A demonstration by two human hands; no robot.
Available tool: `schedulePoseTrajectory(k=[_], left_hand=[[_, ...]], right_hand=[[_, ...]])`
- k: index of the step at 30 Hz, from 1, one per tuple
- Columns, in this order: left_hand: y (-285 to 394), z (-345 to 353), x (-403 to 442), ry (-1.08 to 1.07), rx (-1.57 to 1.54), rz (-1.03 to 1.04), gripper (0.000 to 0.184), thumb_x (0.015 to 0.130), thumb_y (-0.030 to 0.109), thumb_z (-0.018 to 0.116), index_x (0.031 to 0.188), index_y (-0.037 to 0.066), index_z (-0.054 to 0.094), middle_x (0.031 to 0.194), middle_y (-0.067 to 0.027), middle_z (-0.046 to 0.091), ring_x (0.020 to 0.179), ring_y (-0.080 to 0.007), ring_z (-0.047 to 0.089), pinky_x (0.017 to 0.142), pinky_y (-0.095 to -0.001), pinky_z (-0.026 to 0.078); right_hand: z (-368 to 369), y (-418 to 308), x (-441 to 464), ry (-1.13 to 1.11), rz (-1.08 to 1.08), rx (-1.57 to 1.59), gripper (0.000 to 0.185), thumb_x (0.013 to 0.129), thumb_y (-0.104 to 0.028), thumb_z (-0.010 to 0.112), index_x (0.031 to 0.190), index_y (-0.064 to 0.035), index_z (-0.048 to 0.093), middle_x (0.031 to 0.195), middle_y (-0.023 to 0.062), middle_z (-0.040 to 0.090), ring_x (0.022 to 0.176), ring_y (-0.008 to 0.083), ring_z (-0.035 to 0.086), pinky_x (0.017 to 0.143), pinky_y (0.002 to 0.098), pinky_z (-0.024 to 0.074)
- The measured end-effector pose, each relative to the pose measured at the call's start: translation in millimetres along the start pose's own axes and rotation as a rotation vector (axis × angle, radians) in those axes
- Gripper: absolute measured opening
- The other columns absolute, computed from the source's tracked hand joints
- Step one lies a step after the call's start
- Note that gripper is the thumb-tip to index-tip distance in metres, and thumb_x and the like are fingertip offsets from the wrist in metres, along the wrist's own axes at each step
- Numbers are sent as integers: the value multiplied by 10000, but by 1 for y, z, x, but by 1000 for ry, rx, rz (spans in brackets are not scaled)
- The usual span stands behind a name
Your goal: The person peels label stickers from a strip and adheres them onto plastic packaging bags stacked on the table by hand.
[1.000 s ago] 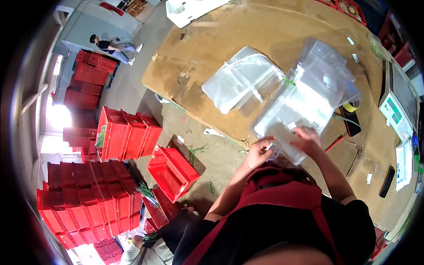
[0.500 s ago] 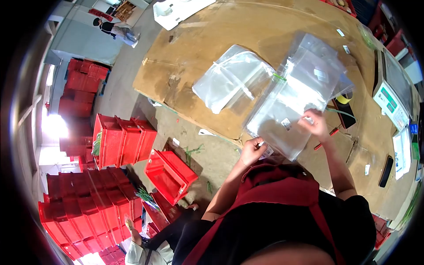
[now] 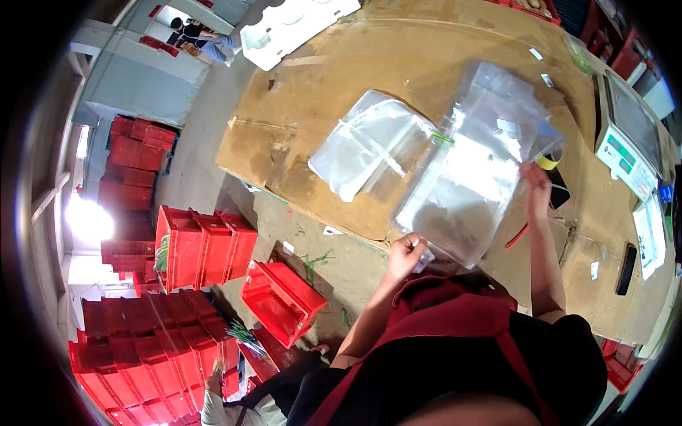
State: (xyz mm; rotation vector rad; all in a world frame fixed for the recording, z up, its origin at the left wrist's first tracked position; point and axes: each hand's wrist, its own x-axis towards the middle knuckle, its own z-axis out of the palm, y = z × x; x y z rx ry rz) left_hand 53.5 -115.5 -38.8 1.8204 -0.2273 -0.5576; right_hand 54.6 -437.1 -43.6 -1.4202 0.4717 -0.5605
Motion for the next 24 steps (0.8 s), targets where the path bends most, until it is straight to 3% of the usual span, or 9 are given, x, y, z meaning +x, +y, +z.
schedulePoseTrajectory(k=[3, 6, 7, 9, 15, 18, 20, 23, 24], left_hand=[[5, 9, 3, -11, -68, -38, 74, 861, 75, 561, 805, 33, 538, 668, 33, 522, 578, -32, 440, 521, -197, 371], [6, 24, 8, -163, -27, 78, 188, 787, 26, 613, 966, 35, 553, 829, -62, 596, 765, -142, 563, 683, -272, 454], [8, 27, 10, -184, -35, 77, 188, 787, 26, 613, 966, 35, 553, 829, -62, 596, 765, -142, 563, 683, -272, 454], [16, 28, 10, -223, 35, 206, 218, 766, 16, 620, 971, 47, 552, 840, -94, 594, 747, -190, 571, 673, -290, 457], [14, 15, 7, -137, 254, -80, 138, 788, 162, 647, 832, 36, 614, 645, -53, 585, 590, -92, 520, 571, -266, 441], [-3, 2, 7, -130, 404, 55, 144, 795, 151, 635, 886, 41, 627, 703, -80, 632, 623, -109, 581, 580, -272, 459], [-2, 0, -1, -83, 381, 84, 128, 803, 143, 622, 883, 43, 624, 694, -77, 630, 615, -113, 578, 579, -268, 458], [4, -7, -12, -93, 384, 24, 96, 821, 106, 585, 869, 28, 611, 776, -73, 645, 646, -116, 578, 596, -255, 462], [3, -7, -14, -81, 211, 81, 89, 817, 89, 582, 860, 15, 602, 826, -71, 642, 670, -112, 574, 605, -250, 463]], right_hand=[[1, -40, 2, 378, -530, -427, 277, 811, -51, 572, 1082, -13, 532, 1009, 82, 547, 929, 188, 513, 804, 267, 396], [36, -16, -55, 31, -479, -232, 296, 743, -105, 656, 1022, -90, 557, 983, 61, 539, 949, 243, 471, 860, 382, 323], [39, -43, -61, -464, -581, -605, 243, 762, -224, 664, 965, -125, 573, 928, 27, 560, 970, 227, 471, 865, 394, 322], [52, -7, -91, -827, -285, -596, 242, 749, -300, 693, 816, -93, 588, 735, 37, 594, 728, 183, 564, 817, 352, 385], [56, 36, -95, -845, 234, -192, 186, 729, -211, 704, 733, -51, 609, 655, 57, 595, 591, 115, 559, 560, 249, 434], [58, 34, -67, -801, 152, -496, 235, 744, -247, 691, 869, -70, 599, 688, 42, 566, 636, 116, 530, 601, 257, 429], [55, 53, -58, -460, -530, -1026, 385, 727, -342, 673, 1012, -103, 573, 730, 61, 564, 646, 183, 553, 630, 329, 441], [66, 6, -54, -537, 2, -1061, 523, 663, -420, 700, 1078, -141, 548, 743, 38, 587, 672, 226, 571, 685, 380, 438], [55, 16, -57, -600, -211, -918, 529, 618, -435, 717, 1039, -148, 578, 820, 15, 592, 745, 197, 561, 781, 359, 398]])
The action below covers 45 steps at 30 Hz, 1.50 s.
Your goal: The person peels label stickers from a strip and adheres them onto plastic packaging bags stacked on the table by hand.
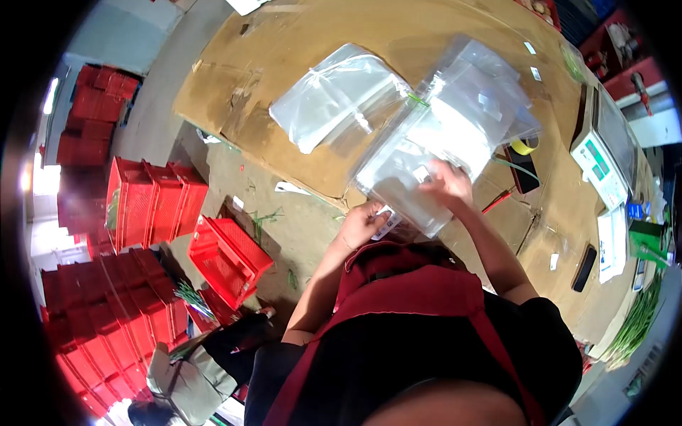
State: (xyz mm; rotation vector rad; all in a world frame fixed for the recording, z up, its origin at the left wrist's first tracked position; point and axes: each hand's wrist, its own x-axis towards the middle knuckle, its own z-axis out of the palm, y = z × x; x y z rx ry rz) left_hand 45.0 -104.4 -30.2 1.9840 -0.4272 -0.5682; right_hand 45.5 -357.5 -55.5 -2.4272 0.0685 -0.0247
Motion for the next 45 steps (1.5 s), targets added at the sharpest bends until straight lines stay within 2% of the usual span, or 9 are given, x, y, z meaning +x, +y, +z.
schedulePoseTrajectory(k=[3, 11, 13, 16, 21, 29, 38, 40, 45], left_hand=[[-9, 5, -6, 26, -187, 79, 72, 791, 30, 565, 841, -20, 583, 949, -70, 626, 735, -98, 559, 634, -232, 463], [0, 14, -13, 60, -158, 42, 78, 747, 48, 587, 711, -4, 540, 628, -26, 520, 569, -82, 472, 505, -256, 398], [-11, 14, -15, 100, -143, 81, 91, 747, 31, 573, 687, -5, 513, 597, -17, 491, 561, -68, 453, 497, -249, 388], [-15, 11, -23, 117, -245, 51, 115, 755, 4, 542, 654, -8, 490, 586, -5, 437, 574, -39, 421, 489, -240, 365], [-23, 12, -26, 137, -231, 20, 80, 776, 17, 542, 703, -9, 523, 600, -18, 473, 575, -51, 451, 508, -241, 391], [-13, 46, 34, -4, 63, 121, 207, 836, 213, 520, 895, 16, 539, 871, -194, 571, 837, -354, 570, 716, -422, 450], [-22, 67, 56, -35, 398, -74, 282, 827, 245, 447, 949, -3, 507, 938, -202, 589, 921, -353, 559, 807, -425, 447], [-22, 66, 52, -24, 368, -87, 279, 829, 250, 448, 943, 4, 510, 931, -201, 591, 913, -355, 560, 805, -429, 447], [-24, 62, 44, -17, 280, -74, 265, 830, 273, 470, 911, 26, 520, 924, -199, 581, 887, -360, 562, 777, -446, 447]], right_hand=[[12, 12, -17, 75, -509, -221, 449, 604, -439, 716, 925, -142, 617, 813, -26, 581, 800, 178, 543, 797, 347, 359], [17, 34, -7, -37, -420, -1, 137, 691, -128, 704, 787, -99, 610, 835, 11, 592, 773, 185, 546, 833, 332, 351], [-1, 41, -3, -90, -10, 772, 87, 766, -107, 658, 815, -77, 592, 833, 1, 584, 754, 130, 538, 785, 293, 390], [-78, 85, 37, 792, 338, 811, 101, 845, -120, 550, 895, -32, 557, 859, 6, 562, 775, 94, 502, 690, 253, 408], [-166, 113, 45, 1416, -186, 564, 111, 867, -134, 532, 901, -30, 548, 900, 36, 528, 803, 115, 463, 706, 272, 397], [-7, 36, 10, 85, -295, 33, 482, 712, -156, 693, 1156, -82, 519, 1089, 138, 578, 990, 322, 548, 854, 369, 435], [-16, 145, 111, 303, -338, -345, 715, 657, -374, 738, 1263, -126, 451, 1249, 140, 486, 1150, 327, 443, 966, 428, 331], [-48, 119, 111, 69, 223, 194, 624, 683, -389, 715, 1198, -104, 510, 1199, 154, 514, 1097, 308, 484, 931, 399, 378], [-27, 158, 117, 111, -25, -267, 531, 671, -399, 724, 1061, -68, 580, 1162, 151, 528, 1049, 282, 516, 860, 375, 429]])
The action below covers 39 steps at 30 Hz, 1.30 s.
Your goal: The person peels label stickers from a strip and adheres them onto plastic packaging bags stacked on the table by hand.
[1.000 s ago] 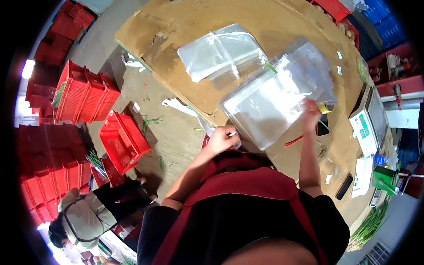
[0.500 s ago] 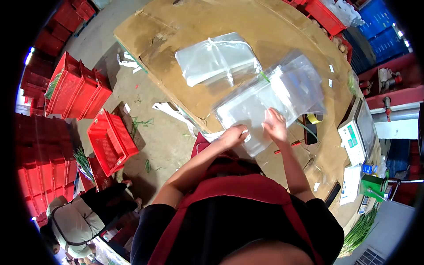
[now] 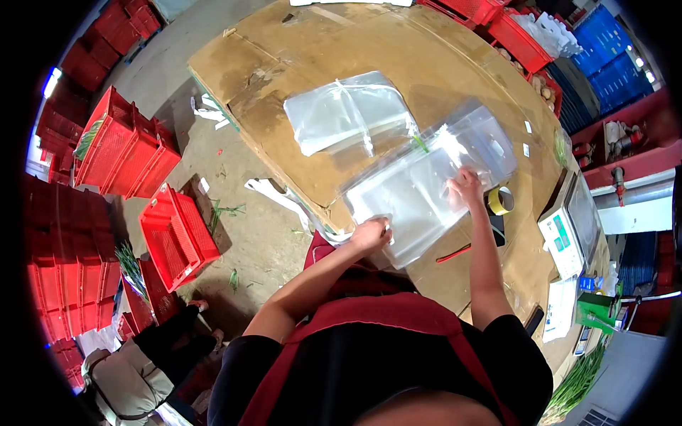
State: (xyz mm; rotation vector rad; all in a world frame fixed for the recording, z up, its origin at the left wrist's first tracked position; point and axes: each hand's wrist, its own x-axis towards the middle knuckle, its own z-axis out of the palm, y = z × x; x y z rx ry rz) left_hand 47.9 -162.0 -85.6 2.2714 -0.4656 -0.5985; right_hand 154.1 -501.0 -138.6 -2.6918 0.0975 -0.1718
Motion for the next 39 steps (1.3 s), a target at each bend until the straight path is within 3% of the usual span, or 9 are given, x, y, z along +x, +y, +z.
schedulePoseTrajectory(k=[6, 12, 18, 23, 25, 32, 34, 36, 39], left_hand=[[-6, 5, -3, 70, -58, 9, 255, 820, 283, 503, 844, 31, 530, 840, -180, 551, 814, -356, 552, 709, -427, 444], [-15, 12, -3, 60, -71, -9, 276, 818, 310, 505, 857, 38, 532, 850, -173, 559, 806, -356, 553, 708, -425, 442], [-4, -1, -11, 28, -116, -44, 300, 823, 344, 496, 873, 52, 537, 884, -175, 556, 822, -352, 551, 716, -422, 440], [-14, 8, -9, 142, -98, 37, 296, 828, 323, 508, 880, 34, 538, 838, -176, 575, 790, -355, 562, 690, -426, 440], [-5, -3, -13, 60, -193, -9, 222, 812, 243, 527, 867, 28, 540, 848, -182, 576, 788, -350, 563, 699, -412, 453], [0, -30, -40, 133, -461, 87, 139, 822, 142, 581, 824, 18, 519, 605, -112, 514, 532, -180, 512, 526, -321, 420], [-2, -30, -42, 157, -455, 75, 117, 834, 128, 575, 844, 21, 530, 604, -106, 511, 525, -169, 493, 520, -307, 415], [1, -30, -40, 156, -535, 95, 71, 868, 101, 555, 867, 34, 531, 629, 4, 482, 555, -59, 424, 514, -227, 373], [8, -32, -39, 152, -491, 145, 83, 850, 96, 563, 898, 31, 545, 661, -69, 529, 574, -132, 498, 543, -271, 418]], right_hand=[[-36, -35, 1, -276, 290, 185, 539, 624, -392, 753, 950, 1, 580, 915, 160, 603, 876, 281, 581, 767, 367, 452], [-48, -52, -17, -24, -7, 12, 375, 698, -324, 707, 876, -26, 568, 813, 157, 619, 780, 336, 597, 686, 398, 459], [-48, -51, -42, 144, -84, 244, 336, 731, -303, 692, 842, -24, 540, 731, 153, 587, 678, 359, 575, 590, 409, 442], [-39, -61, -40, 375, -131, -120, 372, 726, -298, 696, 990, -78, 553, 1032, 93, 587, 941, 313, 536, 815, 450, 374], [-33, -67, -49, 100, -262, 96, 440, 739, -310, 684, 1097, -101, 537, 1174, 63, 525, 1085, 279, 468, 900, 472, 316], [-32, -130, -99, 124, -390, -156, 429, 735, -263, 705, 1092, -65, 575, 1075, 64, 571, 1033, 230, 529, 906, 394, 361], [-26, -151, -111, -274, -31, 959, 298, 747, -148, 702, 1010, -44, 609, 927, 57, 606, 855, 154, 577, 774, 294, 438], [-20, -171, -125, -412, -75, 1026, 257, 754, -106, 690, 989, -36, 611, 872, 39, 605, 801, 122, 564, 718, 256, 441], [-17, -186, -131, -601, 14, 1073, 169, 750, -93, 700, 867, -23, 600, 735, -15, 571, 724, 77, 524, 665, 222, 437]])
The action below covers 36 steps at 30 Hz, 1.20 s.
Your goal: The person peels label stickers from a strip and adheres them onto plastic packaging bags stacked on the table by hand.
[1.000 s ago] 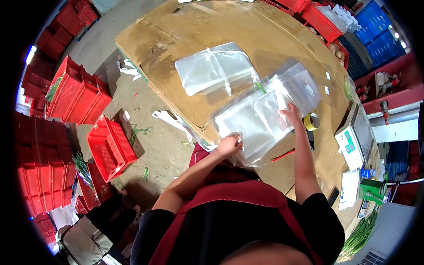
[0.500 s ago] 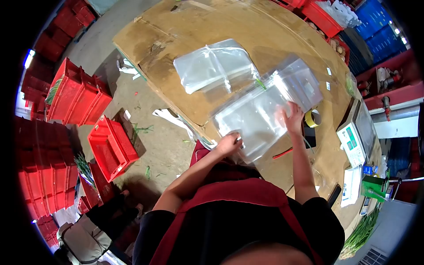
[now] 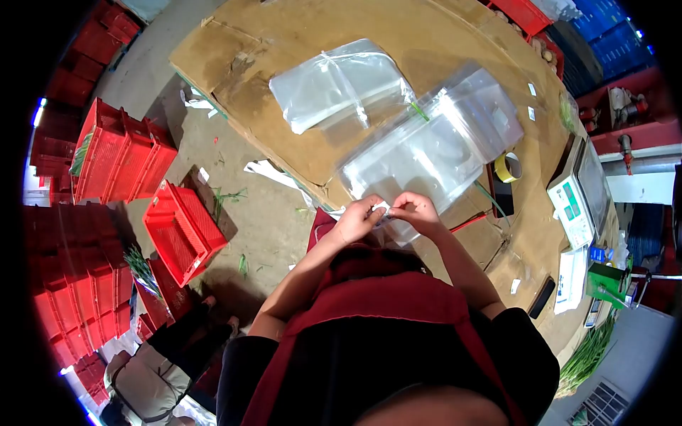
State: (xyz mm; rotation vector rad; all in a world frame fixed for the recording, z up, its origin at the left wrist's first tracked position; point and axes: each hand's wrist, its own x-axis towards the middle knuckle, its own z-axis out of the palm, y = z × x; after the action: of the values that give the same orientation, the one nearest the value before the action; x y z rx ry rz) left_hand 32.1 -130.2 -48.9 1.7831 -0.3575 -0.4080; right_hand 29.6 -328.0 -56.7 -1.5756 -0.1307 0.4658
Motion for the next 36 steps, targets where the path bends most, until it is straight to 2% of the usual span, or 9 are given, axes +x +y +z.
schedulePoseTrajectory(k=[10, 13, 15, 19, 22, 26, 29, 31, 36], left_hand=[[-2, -6, 1, 7, -13, 21, 103, 805, 85, 621, 860, 21, 562, 643, -60, 517, 570, -114, 465, 550, -259, 415], [-2, -11, 10, -60, 259, -197, 155, 786, 135, 649, 833, 12, 568, 618, -90, 513, 550, -129, 463, 545, -261, 419], [-21, -8, 7, -62, 254, -92, 188, 776, 181, 660, 800, 18, 570, 612, -127, 527, 537, -172, 500, 544, -285, 429], [-24, -13, -9, -160, 339, -15, 163, 779, 170, 643, 807, 39, 550, 705, -156, 577, 656, -298, 583, 592, -346, 451], [-33, -32, -36, -103, 274, 18, 138, 813, 158, 603, 828, 38, 536, 748, -152, 569, 676, -300, 567, 599, -347, 440], [-62, -102, -114, 61, 83, -651, 205, 808, 196, 600, 917, 23, 589, 776, -122, 634, 665, -211, 600, 618, -324, 471], [-159, -128, -252, 650, 407, -871, 339, 776, 276, 618, 1000, 22, 598, 948, -164, 643, 885, -297, 619, 755, -367, 464], [-208, -106, -382, 370, 609, -1400, 396, 782, 339, 598, 1026, 28, 605, 969, -160, 636, 880, -304, 616, 726, -393, 482], [-190, 68, -571, 137, 92, -1671, 346, 754, 298, 596, 949, 12, 611, 843, -143, 641, 759, -267, 618, 643, -394, 478]], right_hand=[[4, -1, 10, -54, 194, 215, 115, 756, -56, 685, 800, -32, 581, 718, -21, 570, 664, 56, 525, 618, 195, 425], [-11, 24, 22, 274, -45, 0, 122, 745, -86, 684, 797, -34, 587, 680, 13, 596, 636, 91, 559, 616, 251, 429], [-33, 14, 24, 486, -126, -1065, 180, 695, -171, 713, 784, -69, 594, 654, 5, 589, 594, 154, 568, 668, 324, 405], [-50, 22, 21, 654, -103, -1227, 211, 671, -237, 692, 818, -126, 589, 635, 8, 570, 618, 192, 569, 729, 360, 366], [-44, 27, 7, 420, -185, -1020, 315, 639, -307, 735, 893, -181, 596, 848, -23, 594, 814, 190, 552, 832, 361, 326], [-15, 19, -9, 276, -442, -1107, 457, 606, -357, 761, 988, -171, 591, 973, 9, 560, 904, 199, 503, 865, 378, 305], [-18, 31, -11, 300, -466, -1180, 481, 619, -526, 699, 936, -177, 604, 1077, 5, 529, 984, 204, 477, 909, 398, 274], [-21, 41, -8, 309, -495, -1202, 471, 638, -550, 674, 917, -178, 603, 1059, 6, 528, 962, 202, 484, 875, 400, 297], [-18, 31, -6, 291, -511, -1235, 340, 686, -461, 671, 844, -167, 610, 993, -11, 545, 931, 192, 499, 853, 389, 323]])
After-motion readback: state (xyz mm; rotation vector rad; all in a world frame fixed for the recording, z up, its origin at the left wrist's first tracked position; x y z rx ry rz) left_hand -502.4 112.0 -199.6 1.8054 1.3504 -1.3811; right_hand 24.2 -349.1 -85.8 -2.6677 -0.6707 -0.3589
